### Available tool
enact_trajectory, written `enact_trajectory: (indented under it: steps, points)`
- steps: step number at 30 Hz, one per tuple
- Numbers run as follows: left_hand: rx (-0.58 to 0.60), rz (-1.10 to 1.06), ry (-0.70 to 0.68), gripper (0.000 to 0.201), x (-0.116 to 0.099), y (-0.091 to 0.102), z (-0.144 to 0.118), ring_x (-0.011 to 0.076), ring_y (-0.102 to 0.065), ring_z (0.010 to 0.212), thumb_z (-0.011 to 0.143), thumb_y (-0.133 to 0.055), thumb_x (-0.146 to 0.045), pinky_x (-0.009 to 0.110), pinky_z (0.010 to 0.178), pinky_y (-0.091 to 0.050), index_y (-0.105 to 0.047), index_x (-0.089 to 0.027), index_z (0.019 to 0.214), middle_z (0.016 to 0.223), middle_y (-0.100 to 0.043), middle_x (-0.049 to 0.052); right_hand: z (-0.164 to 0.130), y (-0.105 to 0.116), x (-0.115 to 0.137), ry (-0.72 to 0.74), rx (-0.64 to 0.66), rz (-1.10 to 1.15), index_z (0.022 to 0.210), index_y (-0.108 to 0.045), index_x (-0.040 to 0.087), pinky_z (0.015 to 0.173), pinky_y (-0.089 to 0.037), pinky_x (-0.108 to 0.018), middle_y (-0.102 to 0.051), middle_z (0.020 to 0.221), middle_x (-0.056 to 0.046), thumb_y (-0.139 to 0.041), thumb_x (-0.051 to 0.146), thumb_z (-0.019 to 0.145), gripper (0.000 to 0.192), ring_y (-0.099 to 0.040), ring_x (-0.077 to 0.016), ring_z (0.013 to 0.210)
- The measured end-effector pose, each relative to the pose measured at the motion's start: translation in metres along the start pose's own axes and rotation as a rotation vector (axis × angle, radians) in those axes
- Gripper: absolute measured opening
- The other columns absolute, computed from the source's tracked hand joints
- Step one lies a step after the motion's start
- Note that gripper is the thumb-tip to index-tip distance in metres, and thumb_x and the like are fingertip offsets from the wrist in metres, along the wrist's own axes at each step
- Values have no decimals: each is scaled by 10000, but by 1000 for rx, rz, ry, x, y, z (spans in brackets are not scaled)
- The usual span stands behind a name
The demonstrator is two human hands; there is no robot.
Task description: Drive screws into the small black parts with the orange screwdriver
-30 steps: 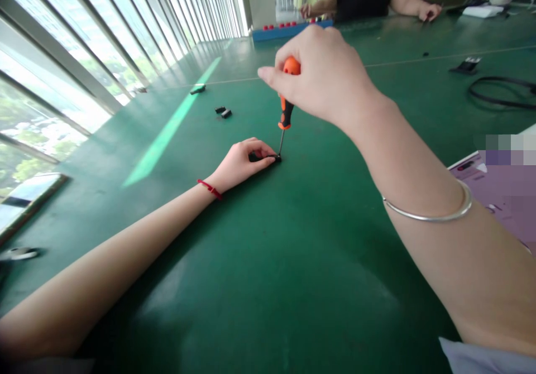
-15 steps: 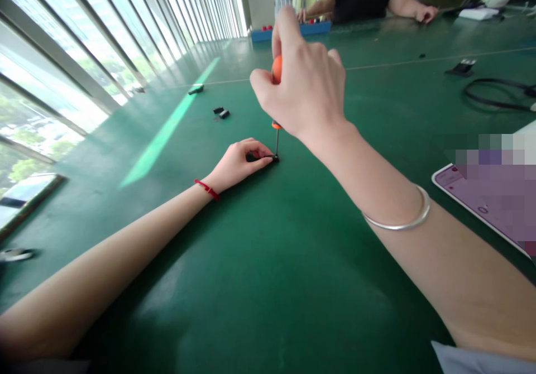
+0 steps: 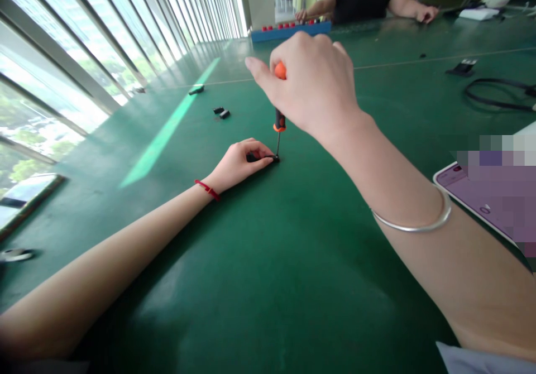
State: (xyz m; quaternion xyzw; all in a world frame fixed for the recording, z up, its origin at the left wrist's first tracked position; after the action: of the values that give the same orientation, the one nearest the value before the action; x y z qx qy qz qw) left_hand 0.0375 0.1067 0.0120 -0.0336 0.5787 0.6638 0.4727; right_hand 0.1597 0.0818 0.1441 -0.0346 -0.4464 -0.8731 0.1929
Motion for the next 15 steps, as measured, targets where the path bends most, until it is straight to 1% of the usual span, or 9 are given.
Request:
enact_trajectory:
  steps: [1, 3, 4, 6, 9, 11, 12, 13, 15]
  points:
    - [-1, -1, 0, 159, 0, 0, 0, 124, -554, 707, 781, -589, -252, 250, 665, -470, -700, -159, 845, 783, -612, 23, 0, 0, 0, 14, 1, 15, 668, -579, 201, 627, -349, -328, -480, 593, -23, -446, 400, 829, 288, -528, -199, 664]
    - [-2, -2, -1, 158, 0, 0, 0, 124, -553, 705, 780, -590, -249, 250, 664, -468, -700, -157, 845, 781, -611, 23, 1, 1, 1, 31, 6, 58, 816, -599, 210, 603, -323, -303, -507, 642, -5, -528, 301, 748, 133, -502, -176, 645]
    - [-2, -1, -1, 157, 0, 0, 0, 124, -553, 704, 779, -591, -248, 249, 663, -468, -701, -157, 845, 781, -610, 23, 1, 2, 0, 29, 3, 65, 878, -594, 216, 599, -309, -297, -515, 669, 0, -546, 280, 720, 176, -492, -171, 648]
    - [-4, -1, -1, 156, 0, 0, 0, 124, -552, 702, 778, -593, -248, 248, 660, -467, -701, -157, 843, 779, -610, 22, 1, 2, -1, 22, 10, 38, 834, -599, 215, 590, -280, -299, -498, 645, -4, -522, 355, 761, 176, -469, -170, 636]
    - [-5, -5, 0, 155, 1, 0, 0, 123, -553, 699, 776, -595, -250, 246, 655, -465, -702, -159, 842, 778, -610, 21, 1, 3, -2, 31, 28, 28, 627, -577, 200, 556, -260, -299, -440, 559, -13, -442, 427, 826, 331, -417, -147, 572]
    - [-3, -7, 0, 155, 1, 0, 0, 122, -553, 700, 776, -594, -250, 245, 654, -465, -702, -161, 844, 781, -612, 21, 1, 3, -1, 46, 35, 77, 710, -594, 208, 543, -267, -284, -458, 588, 4, -533, 338, 752, 150, -386, -124, 555]
    - [-3, -7, 1, 156, 1, 0, -1, 122, -554, 701, 776, -594, -250, 245, 655, -465, -701, -161, 846, 783, -613, 21, 1, 3, -1, 56, 41, 92, 791, -597, 217, 547, -272, -277, -476, 622, 14, -572, 293, 704, 118, -376, -115, 556]
    - [-3, -7, 1, 156, 1, 0, -1, 122, -554, 702, 776, -594, -249, 245, 655, -465, -701, -161, 848, 785, -614, 20, 1, 3, -1, 64, 49, 92, 848, -592, 226, 553, -275, -273, -488, 646, 21, -592, 281, 682, 175, -371, -109, 557]
    - [-6, -4, 0, 156, 0, 0, -1, 121, -555, 703, 775, -595, -250, 245, 656, -464, -701, -161, 847, 786, -615, 20, 0, 2, -2, 59, 66, 45, 819, -598, 219, 555, -269, -279, -476, 620, 16, -572, 373, 736, 177, -372, -113, 550]
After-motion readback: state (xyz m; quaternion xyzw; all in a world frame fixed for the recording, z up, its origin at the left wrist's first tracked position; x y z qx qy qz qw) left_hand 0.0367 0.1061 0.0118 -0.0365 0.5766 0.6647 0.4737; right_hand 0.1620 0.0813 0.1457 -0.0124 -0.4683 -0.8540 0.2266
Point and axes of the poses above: each hand's wrist, its own z-axis towards the middle knuckle, its own y-axis out of the back of the hand, x = y × z, the point moved 7 cm from there along z, towards the middle knuckle
